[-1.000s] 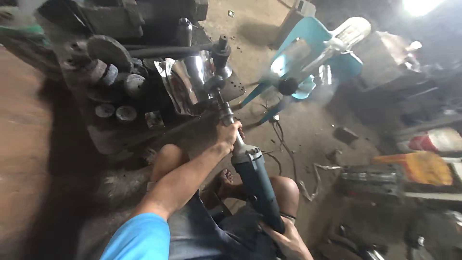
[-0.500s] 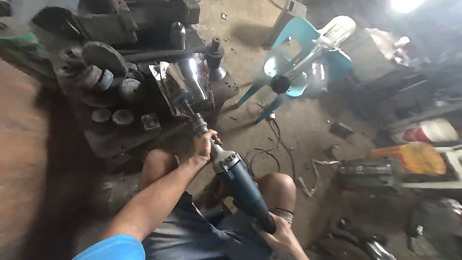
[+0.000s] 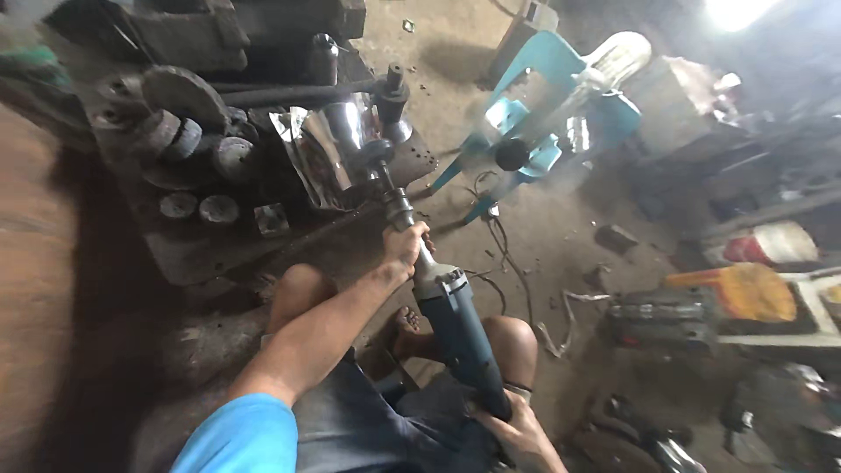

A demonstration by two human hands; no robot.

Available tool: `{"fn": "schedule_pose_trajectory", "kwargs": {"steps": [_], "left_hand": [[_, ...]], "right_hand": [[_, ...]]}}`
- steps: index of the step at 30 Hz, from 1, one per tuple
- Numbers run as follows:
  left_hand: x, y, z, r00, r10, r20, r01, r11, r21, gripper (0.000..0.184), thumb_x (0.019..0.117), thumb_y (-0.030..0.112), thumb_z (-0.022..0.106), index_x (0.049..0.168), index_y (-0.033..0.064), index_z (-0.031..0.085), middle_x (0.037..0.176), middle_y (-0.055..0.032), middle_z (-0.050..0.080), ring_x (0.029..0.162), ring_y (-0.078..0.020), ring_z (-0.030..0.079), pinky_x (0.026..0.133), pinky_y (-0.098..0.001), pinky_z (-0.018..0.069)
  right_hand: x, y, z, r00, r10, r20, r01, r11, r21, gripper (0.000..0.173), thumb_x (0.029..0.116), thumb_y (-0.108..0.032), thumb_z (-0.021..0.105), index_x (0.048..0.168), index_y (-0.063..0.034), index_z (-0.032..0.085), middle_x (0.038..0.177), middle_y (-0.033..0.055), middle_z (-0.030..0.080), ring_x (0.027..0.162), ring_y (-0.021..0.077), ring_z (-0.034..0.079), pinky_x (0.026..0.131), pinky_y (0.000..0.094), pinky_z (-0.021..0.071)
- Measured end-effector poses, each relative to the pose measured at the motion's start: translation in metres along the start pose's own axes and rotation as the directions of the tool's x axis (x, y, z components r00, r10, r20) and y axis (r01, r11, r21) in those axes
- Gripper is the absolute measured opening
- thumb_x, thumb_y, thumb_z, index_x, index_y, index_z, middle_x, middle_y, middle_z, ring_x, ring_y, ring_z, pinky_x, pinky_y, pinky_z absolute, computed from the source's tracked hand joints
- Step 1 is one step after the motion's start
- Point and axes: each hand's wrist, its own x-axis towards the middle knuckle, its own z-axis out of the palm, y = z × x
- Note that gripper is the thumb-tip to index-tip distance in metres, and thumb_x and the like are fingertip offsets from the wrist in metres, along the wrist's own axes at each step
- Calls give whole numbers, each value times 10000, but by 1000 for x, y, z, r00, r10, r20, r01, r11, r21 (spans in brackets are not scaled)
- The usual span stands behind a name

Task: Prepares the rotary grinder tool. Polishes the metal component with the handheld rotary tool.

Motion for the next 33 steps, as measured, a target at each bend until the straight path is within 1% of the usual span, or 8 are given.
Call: {"fn": "schedule_pose_trajectory", "kwargs": {"steps": [2,5,7,11,18,23,27,33], "left_hand": [[3,-1,4,1000,-6,6,5,1000,13,242,900,158,679,1114,84,595,768,-81,643,604,-205,660,553,-367,594],[2,-3,3,1000,3,13,-4,1000,22,230,900,170,679,1100,92,597,757,-74,634,592,-201,649,540,-363,586],[-4,-3,-3,1000,23,4,-23,998,52,220,886,192,677,1076,105,608,751,-62,639,585,-187,644,531,-355,576],[-23,1,-26,999,32,-2,-32,999,39,171,915,219,662,1053,127,620,736,-34,621,589,-168,621,552,-340,561],[-16,-11,-57,993,120,4,-119,988,-102,58,925,145,603,897,104,574,655,-40,578,547,-184,597,557,-375,565],[-18,-9,-46,993,120,23,-117,989,-94,62,914,151,617,925,104,578,663,-39,578,549,-188,595,555,-380,561],[-19,-2,-27,999,49,18,-49,999,-4,157,890,194,668,1009,116,602,700,-47,611,576,-189,623,558,-378,568],[-2,-3,3,1000,2,-16,-1,999,54,244,886,191,679,1096,96,598,754,-70,636,583,-196,648,530,-361,583]], "right_hand": [[1,1,-1,1000,22,17,-22,998,60,342,839,-395,807,998,-100,734,763,54,723,597,185,683,591,404,613],[2,3,-2,999,21,33,-24,996,81,329,852,-382,799,989,-92,722,728,68,707,550,206,664,546,412,603],[0,3,0,1000,11,29,-12,999,35,334,845,-398,801,991,-106,731,753,49,720,590,185,686,584,408,618],[-3,-1,2,999,-39,15,41,988,-151,352,831,-433,792,1012,-134,756,862,2,751,795,117,721,783,418,615],[-4,-1,12,995,-98,8,96,947,-306,406,851,-500,771,1038,-140,750,855,21,746,820,144,722,798,459,600],[-5,4,10,995,-104,-6,99,963,-250,378,847,-491,780,1029,-161,751,860,-9,747,821,106,717,796,417,604],[-2,7,5,998,-57,-4,56,987,-151,368,825,-474,798,1022,-166,759,884,-30,756,837,87,722,814,395,614],[4,8,-2,1000,-1,20,0,1000,5,365,828,-452,811,993,-132,748,806,24,742,677,160,714,674,414,631]]}}
